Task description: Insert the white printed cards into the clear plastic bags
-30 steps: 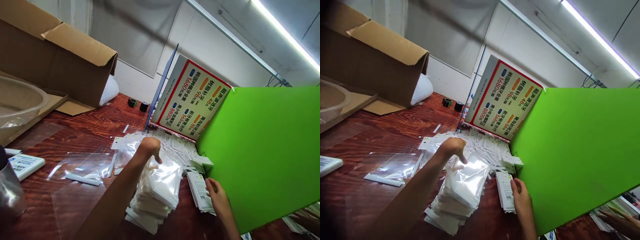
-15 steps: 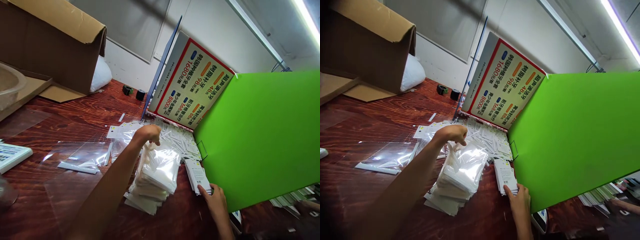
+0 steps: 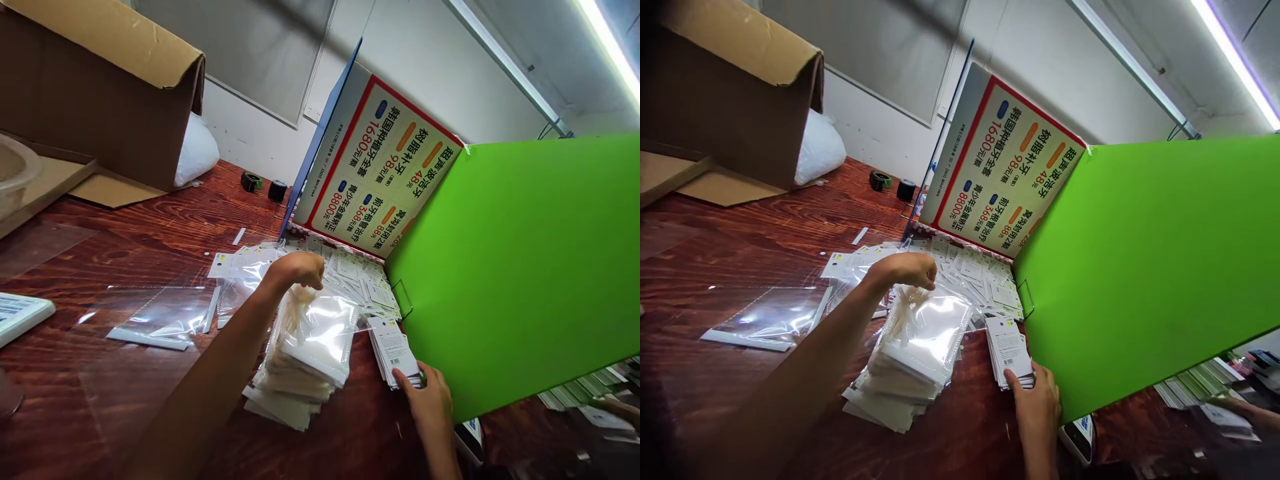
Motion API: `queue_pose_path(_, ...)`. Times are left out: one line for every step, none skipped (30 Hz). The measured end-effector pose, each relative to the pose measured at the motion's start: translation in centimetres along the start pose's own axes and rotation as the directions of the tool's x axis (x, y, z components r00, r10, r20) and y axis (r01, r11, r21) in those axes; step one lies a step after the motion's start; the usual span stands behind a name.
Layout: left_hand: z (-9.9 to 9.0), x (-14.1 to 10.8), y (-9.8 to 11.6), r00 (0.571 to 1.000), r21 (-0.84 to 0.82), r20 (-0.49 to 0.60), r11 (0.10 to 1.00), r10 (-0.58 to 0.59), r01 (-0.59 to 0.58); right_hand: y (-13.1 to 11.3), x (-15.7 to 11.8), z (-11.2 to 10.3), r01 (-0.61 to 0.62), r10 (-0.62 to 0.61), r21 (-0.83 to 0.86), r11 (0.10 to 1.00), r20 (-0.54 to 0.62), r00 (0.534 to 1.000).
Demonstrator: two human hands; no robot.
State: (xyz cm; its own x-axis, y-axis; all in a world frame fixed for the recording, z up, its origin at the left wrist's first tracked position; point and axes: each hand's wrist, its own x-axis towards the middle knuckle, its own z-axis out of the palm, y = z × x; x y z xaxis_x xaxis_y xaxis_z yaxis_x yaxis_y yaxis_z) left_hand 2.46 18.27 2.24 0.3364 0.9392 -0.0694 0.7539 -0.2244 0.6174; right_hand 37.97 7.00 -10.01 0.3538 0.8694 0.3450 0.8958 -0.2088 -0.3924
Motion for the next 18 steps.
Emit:
queue_pose_path(0.0, 0.0, 0.0, 1.0, -0.007, -0.006, 1.0, 0.012, -0.012, -0.2, -0.1, -0.1, 0.005, -0.005, -0.001, 1.0, -0.011, 1.0)
queue_pose_path(-0.1, 0.0, 0.1, 1.0, -0.014, -0.011, 1.0, 0.027, -0.028, -0.4, -0.1, -0.2, 0.004, -0.004, 0.001, 1.0, -0.026, 1.0)
queue_pose_path(-0.1, 0.0, 0.2, 0.999, -0.021, -0.017, 0.999, 0.046, -0.046, -0.6, -0.1, -0.4, -0.004, 0.004, 0.01, 1.0, -0.052, 0.999)
queue_pose_path(-0.2, 0.0, 0.4, 0.998, -0.025, -0.027, 0.998, 0.065, -0.066, -0.8, -0.2, -0.5, -0.021, 0.024, 0.03, 0.999, -0.082, 0.996)
queue_pose_path(-0.3, 0.0, 0.5, 0.995, -0.029, -0.043, 0.996, 0.085, -0.086, -1.0, -0.2, -0.7, -0.051, 0.058, 0.069, 0.996, -0.106, 0.993)
queue_pose_path(-0.3, 0.0, 0.7, 0.992, -0.035, -0.067, 0.994, 0.104, -0.107, -1.1, -0.3, -0.9, -0.091, 0.107, 0.138, 0.986, -0.116, 0.987)
queue_pose_path(-0.4, 0.1, 0.9, 0.988, -0.043, -0.096, 0.991, 0.12, -0.125, -1.2, -0.3, -1.2, -0.131, 0.161, 0.24, 0.962, -0.11, 0.981)
queue_pose_path(-0.4, 0.2, 1.1, 0.983, -0.057, -0.128, 0.988, 0.133, -0.141, -1.3, -0.5, -1.5, -0.168, 0.215, 0.366, 0.915, -0.09, 0.973)
queue_pose_path(-0.3, 0.3, 1.3, 0.976, -0.082, -0.166, 0.985, 0.139, -0.155, -1.3, -0.6, -1.8, -0.199, 0.262, 0.494, 0.846, -0.059, 0.963)
queue_pose_path(-0.3, 0.4, 1.5, 0.969, -0.119, -0.204, 0.979, 0.138, -0.164, -1.3, -0.8, -2.2, -0.218, 0.297, 0.61, 0.762, -0.031, 0.954)
queue_pose_path(-0.2, 0.5, 1.7, 0.962, -0.162, -0.238, 0.972, 0.13, -0.171, -1.4, -1.0, -2.6, -0.219, 0.324, 0.708, 0.672, -0.015, 0.946)
queue_pose_path(-0.2, 0.6, 1.9, 0.955, -0.21, -0.269, 0.961, 0.122, -0.182, -1.4, -1.3, -3.1, -0.211, 0.347, 0.784, 0.583, -0.006, 0.938)
queue_pose_path(-0.1, 0.6, 2.1, 0.947, -0.263, -0.298, 0.944, 0.118, -0.2, -1.5, -1.5, -3.7, -0.203, 0.366, 0.843, 0.499, 0.008, 0.931)
queue_pose_path(0.0, 0.7, 2.4, 0.94, -0.32, -0.321, 0.92, 0.119, -0.226, -1.7, -1.7, -4.3, -0.204, 0.373, 0.887, 0.415, 0.039, 0.927)
queue_pose_path(0.2, 0.7, 2.6, 0.935, -0.377, -0.33, 0.891, 0.127, -0.254, -2.0, -1.9, -4.8, -0.218, 0.36, 0.917, 0.334, 0.09, 0.929)
queue_pose_path(0.3, 0.8, 2.9, 0.934, -0.432, -0.33, 0.857, 0.137, -0.279, -2.5, -2.1, -5.3, -0.244, 0.33, 0.933, 0.264, 0.15, 0.932)
queue_pose_path(0.4, 0.8, 3.1, 0.936, -0.488, -0.324, 0.822, 0.14, -0.292, -3.0, -2.2, -5.7, -0.279, 0.284, 0.936, 0.215, 0.214, 0.935)
queue_pose_path(0.6, 0.8, 3.4, 0.94, -0.54, -0.313, 0.789, 0.134, -0.293, -3.7, -2.4, -6.0, -0.311, 0.232, 0.931, 0.188, 0.266, 0.936)
